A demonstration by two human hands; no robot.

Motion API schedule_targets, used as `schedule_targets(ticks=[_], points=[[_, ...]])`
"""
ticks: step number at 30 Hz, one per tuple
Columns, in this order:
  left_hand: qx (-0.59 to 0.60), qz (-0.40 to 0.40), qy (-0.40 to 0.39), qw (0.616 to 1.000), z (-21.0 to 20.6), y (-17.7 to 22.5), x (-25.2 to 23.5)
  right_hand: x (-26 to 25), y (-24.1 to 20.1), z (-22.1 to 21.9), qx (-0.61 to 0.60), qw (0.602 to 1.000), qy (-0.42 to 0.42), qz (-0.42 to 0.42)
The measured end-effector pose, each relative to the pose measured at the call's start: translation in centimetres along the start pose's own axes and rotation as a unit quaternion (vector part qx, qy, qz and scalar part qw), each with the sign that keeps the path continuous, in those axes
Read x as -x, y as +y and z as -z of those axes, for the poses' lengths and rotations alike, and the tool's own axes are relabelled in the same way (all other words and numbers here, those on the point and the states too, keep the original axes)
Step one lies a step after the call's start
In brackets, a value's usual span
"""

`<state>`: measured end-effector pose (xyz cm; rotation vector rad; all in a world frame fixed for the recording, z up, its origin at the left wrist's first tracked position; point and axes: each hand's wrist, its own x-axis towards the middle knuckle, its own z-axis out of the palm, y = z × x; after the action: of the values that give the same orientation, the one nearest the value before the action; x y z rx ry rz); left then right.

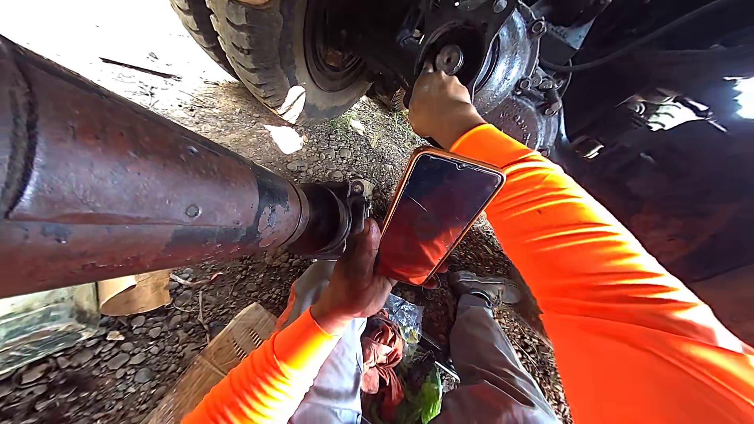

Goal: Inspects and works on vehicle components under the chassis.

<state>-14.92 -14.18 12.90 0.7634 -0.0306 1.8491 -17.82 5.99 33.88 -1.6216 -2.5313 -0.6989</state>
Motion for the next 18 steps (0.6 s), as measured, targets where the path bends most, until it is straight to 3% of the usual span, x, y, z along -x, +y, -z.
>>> schedule_targets(ticks=[8,18], points=[[-0.009,0.02,-0.025,0.999,-0.1,-0.5,-0.3,2.2,2.6,1.5,0.182,0.981,-0.038,0.059],[0.0,0.022,-0.034,0.999,0.1,-1.1,-0.5,1.9,8.9,3.9,0.191,0.977,-0.002,0.092]])
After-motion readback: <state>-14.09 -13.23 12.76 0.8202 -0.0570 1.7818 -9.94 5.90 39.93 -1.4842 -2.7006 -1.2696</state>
